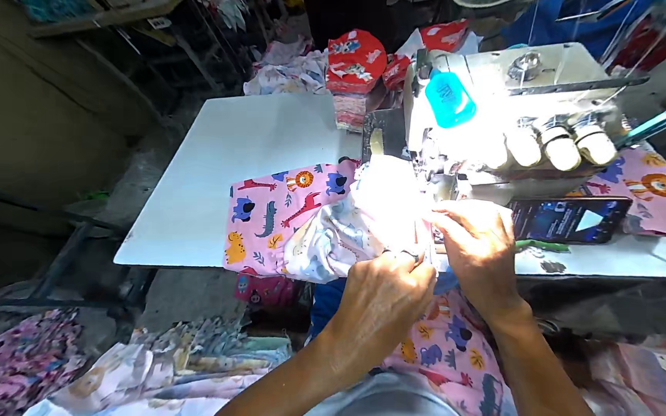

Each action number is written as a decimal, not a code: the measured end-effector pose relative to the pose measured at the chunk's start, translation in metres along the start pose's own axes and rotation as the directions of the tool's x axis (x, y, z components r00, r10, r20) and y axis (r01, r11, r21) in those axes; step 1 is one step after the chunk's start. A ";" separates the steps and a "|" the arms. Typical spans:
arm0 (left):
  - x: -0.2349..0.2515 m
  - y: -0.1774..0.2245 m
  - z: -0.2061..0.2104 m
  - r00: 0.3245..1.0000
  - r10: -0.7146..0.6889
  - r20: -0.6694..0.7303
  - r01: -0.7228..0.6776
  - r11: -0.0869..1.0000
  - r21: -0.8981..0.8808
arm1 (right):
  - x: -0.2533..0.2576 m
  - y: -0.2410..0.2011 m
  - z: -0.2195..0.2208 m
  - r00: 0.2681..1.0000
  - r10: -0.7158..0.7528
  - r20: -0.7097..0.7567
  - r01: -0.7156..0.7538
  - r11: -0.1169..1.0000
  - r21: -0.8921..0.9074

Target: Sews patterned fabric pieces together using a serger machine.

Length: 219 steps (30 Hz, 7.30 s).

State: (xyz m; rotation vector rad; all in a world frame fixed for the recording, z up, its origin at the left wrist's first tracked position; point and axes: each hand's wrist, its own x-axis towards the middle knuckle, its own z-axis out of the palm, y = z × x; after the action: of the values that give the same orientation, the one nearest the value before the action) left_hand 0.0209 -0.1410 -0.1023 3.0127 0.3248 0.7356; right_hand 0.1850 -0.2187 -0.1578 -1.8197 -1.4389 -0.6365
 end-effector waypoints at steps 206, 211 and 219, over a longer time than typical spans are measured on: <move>0.005 0.011 -0.005 0.999 -0.031 -0.019 0.032 0.998 0.050 | 0.004 0.013 -0.010 0.988 -0.151 0.042 0.145 0.983 0.114; 0.019 0.006 -0.002 0.999 -0.049 -0.024 0.051 0.996 0.079 | -0.013 0.004 0.007 0.967 0.253 0.010 -0.242 0.911 0.334; 0.025 0.009 0.005 0.999 -0.045 -0.005 0.045 0.989 0.140 | -0.047 -0.077 0.004 0.823 0.269 0.500 -0.532 0.674 0.513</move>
State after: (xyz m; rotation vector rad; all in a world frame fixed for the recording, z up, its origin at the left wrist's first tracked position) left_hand 0.0461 -0.1442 -0.0945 3.1234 0.4618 0.7419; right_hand 0.0981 -0.2353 -0.1780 -1.6489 -1.1917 0.4476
